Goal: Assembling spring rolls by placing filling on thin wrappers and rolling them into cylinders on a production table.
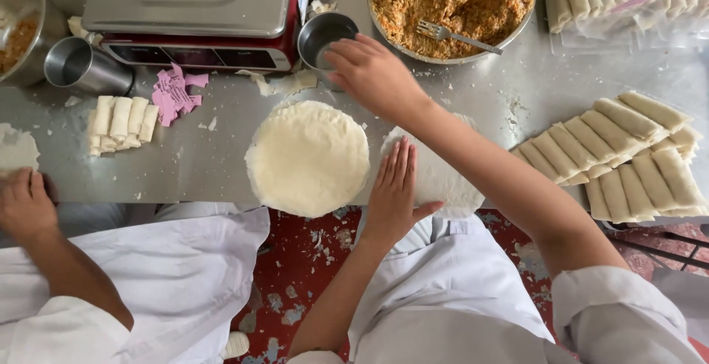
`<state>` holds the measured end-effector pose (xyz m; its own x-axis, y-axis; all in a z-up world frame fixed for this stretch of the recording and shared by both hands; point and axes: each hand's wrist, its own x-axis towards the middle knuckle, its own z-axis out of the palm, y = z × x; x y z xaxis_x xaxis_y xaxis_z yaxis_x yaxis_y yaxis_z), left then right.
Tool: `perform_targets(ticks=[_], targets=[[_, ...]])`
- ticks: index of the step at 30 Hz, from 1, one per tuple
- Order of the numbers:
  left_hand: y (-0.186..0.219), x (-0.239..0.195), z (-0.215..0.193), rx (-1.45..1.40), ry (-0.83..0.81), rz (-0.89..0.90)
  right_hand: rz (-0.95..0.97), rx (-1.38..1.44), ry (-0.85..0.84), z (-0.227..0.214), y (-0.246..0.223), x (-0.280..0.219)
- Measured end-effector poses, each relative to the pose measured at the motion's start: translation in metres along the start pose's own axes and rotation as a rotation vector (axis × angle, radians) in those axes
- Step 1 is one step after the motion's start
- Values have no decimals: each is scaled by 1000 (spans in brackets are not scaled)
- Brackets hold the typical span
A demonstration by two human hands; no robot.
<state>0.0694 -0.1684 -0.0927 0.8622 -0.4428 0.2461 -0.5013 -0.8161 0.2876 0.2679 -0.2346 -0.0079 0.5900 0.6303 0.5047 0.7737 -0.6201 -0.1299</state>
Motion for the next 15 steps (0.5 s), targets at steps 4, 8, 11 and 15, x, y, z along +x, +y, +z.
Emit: perform_targets(ticks=[4,8,11,15], targets=[[3,-11,0,-5,67,0,-9,-168,-190,69,23,15],[5,-17,4,-1,114,-13,-86,-113,136,82,36,12],[7,-21,6,21,131,-91,-23,16,157,18,30,-27],[9,-19,7,85,152,-159,289,73,-15,-55,17,-137]])
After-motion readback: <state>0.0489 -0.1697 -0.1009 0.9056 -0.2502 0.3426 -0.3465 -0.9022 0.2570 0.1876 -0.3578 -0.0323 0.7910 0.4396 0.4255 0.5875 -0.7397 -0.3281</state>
